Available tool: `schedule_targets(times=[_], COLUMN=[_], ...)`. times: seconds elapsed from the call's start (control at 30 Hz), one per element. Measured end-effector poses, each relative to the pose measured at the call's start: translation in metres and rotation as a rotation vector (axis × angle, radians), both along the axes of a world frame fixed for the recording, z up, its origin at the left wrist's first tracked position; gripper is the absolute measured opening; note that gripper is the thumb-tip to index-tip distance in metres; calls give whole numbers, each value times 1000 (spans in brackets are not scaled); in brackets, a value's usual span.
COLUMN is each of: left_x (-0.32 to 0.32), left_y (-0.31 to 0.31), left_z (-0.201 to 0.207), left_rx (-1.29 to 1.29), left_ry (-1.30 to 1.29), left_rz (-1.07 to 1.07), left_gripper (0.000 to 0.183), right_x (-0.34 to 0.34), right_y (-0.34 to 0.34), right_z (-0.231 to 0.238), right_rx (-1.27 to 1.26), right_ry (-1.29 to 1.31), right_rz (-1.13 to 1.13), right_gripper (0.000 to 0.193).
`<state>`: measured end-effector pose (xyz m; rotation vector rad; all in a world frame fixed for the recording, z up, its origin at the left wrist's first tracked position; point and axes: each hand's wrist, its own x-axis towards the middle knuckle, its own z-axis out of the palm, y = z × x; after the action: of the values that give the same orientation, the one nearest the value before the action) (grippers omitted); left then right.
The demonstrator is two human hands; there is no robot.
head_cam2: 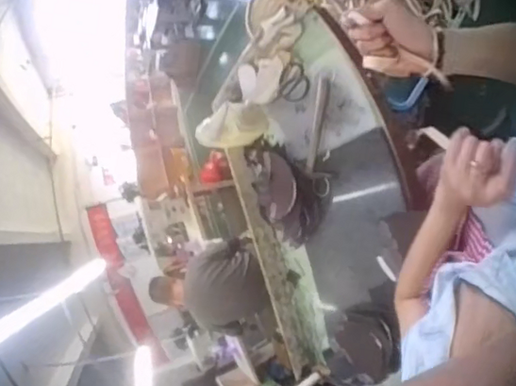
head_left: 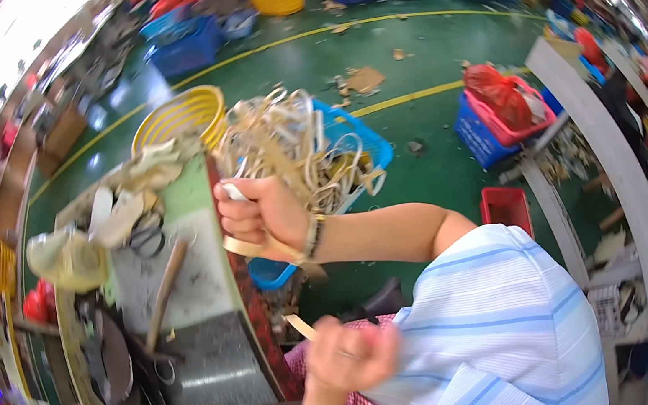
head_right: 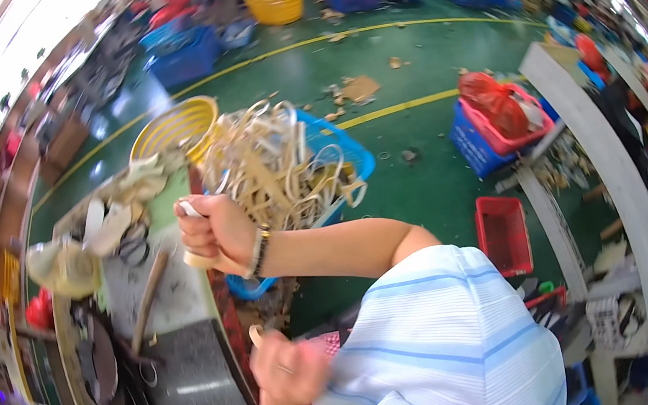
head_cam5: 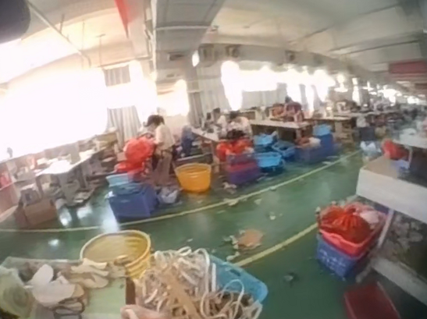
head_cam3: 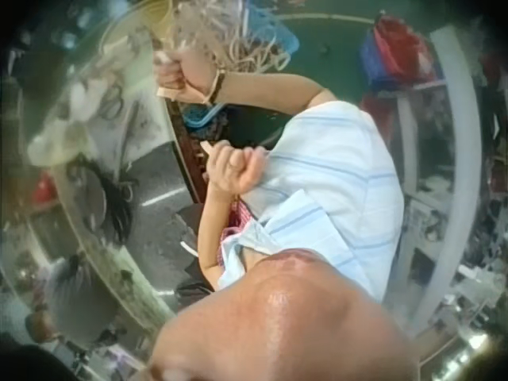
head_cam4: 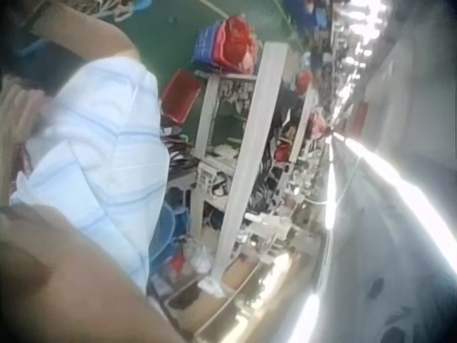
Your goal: The person handles and stacks various shoe components by hand on a workbench. The person picks up dark gray shoe parts, arranges them into a stack, and then collects additional items from around the workspace, including a bundle of straps and a plastic bottle, before gathering the stacked parts and passing them to another worker.
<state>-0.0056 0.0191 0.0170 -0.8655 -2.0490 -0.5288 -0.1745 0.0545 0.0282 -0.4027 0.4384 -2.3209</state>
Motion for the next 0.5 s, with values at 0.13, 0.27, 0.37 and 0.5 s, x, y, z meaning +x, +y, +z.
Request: schedule_targets(times=[0.13,0.27,0.37,0.5], left_x=[2,-9,8,19], left_y=[23,3,-9,-11], left_z=[-5,-43,-61,-52], left_rx=[314,256,-242,-22], left_ry=[-486,-886,-592,-1056], left_rz=[8,-66,121,224], left_gripper=[25,34,38,39], right_x=[-78,-156,-133,-110], right_y=[16,51,43,34], right_z=[-25,-100,-72,-58], right_rx=[290,1319,1718,1702], right_ry=[219,1548,1874,1564], right_rz=[-360,-1202,-1129,-653], right_gripper=[12,25,31,23])
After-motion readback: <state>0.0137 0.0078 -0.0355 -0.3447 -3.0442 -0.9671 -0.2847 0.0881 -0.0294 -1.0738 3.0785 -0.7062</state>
